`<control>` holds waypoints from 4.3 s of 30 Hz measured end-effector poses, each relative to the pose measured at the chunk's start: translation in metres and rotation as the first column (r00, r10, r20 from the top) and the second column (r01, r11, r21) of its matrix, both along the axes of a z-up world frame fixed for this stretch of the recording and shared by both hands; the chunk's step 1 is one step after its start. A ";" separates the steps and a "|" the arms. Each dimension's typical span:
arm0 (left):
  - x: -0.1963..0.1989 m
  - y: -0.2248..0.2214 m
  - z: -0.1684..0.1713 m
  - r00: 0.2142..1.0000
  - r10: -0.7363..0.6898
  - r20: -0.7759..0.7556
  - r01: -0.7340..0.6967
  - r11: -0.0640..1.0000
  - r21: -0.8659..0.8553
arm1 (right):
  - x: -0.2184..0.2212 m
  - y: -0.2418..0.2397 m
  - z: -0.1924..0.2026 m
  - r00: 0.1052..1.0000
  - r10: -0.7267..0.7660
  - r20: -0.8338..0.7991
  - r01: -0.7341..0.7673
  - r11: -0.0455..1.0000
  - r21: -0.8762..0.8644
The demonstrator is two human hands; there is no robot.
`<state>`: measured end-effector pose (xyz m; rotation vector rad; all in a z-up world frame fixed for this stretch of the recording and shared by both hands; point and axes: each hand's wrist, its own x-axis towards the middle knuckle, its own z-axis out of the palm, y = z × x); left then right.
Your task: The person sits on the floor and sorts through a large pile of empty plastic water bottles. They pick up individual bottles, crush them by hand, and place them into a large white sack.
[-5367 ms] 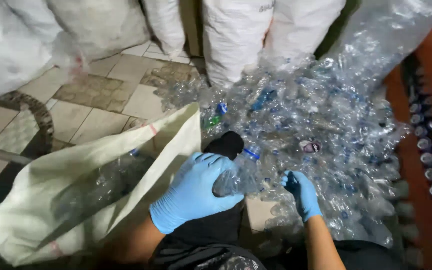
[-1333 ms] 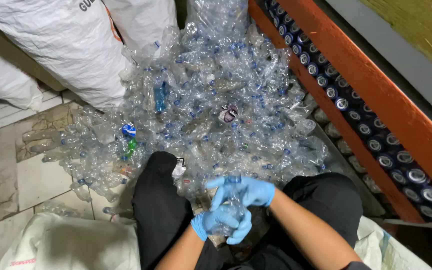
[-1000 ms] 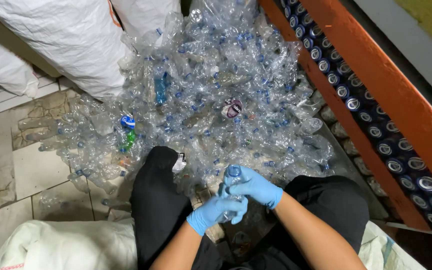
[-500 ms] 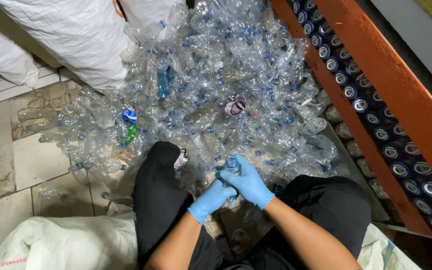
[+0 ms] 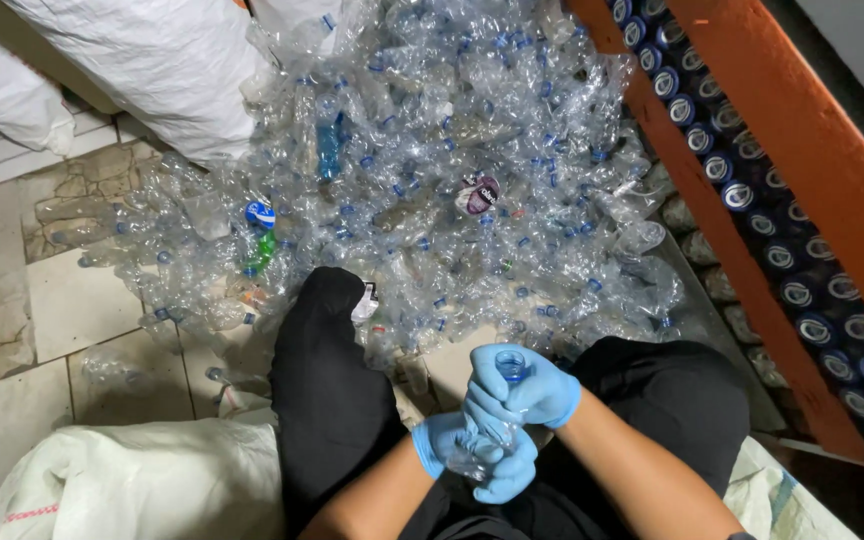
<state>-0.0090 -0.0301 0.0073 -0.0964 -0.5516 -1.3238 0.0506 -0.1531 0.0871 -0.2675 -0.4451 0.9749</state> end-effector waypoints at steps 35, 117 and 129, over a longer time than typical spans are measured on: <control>0.031 -0.001 -0.050 0.613 0.419 0.670 -0.784 0.219 0.581 | 0.023 0.015 -0.090 0.475 0.201 0.857 0.867 0.059 -0.495; 0.049 0.013 -0.048 0.400 -0.169 0.901 -0.806 -0.533 0.258 | 0.054 0.023 -0.115 0.652 -0.092 0.753 0.759 0.068 -0.648; -0.038 0.082 0.152 0.059 -0.584 0.809 -0.785 -0.529 -0.324 | 0.080 -0.007 -0.072 0.827 -0.295 0.478 0.544 0.636 -0.548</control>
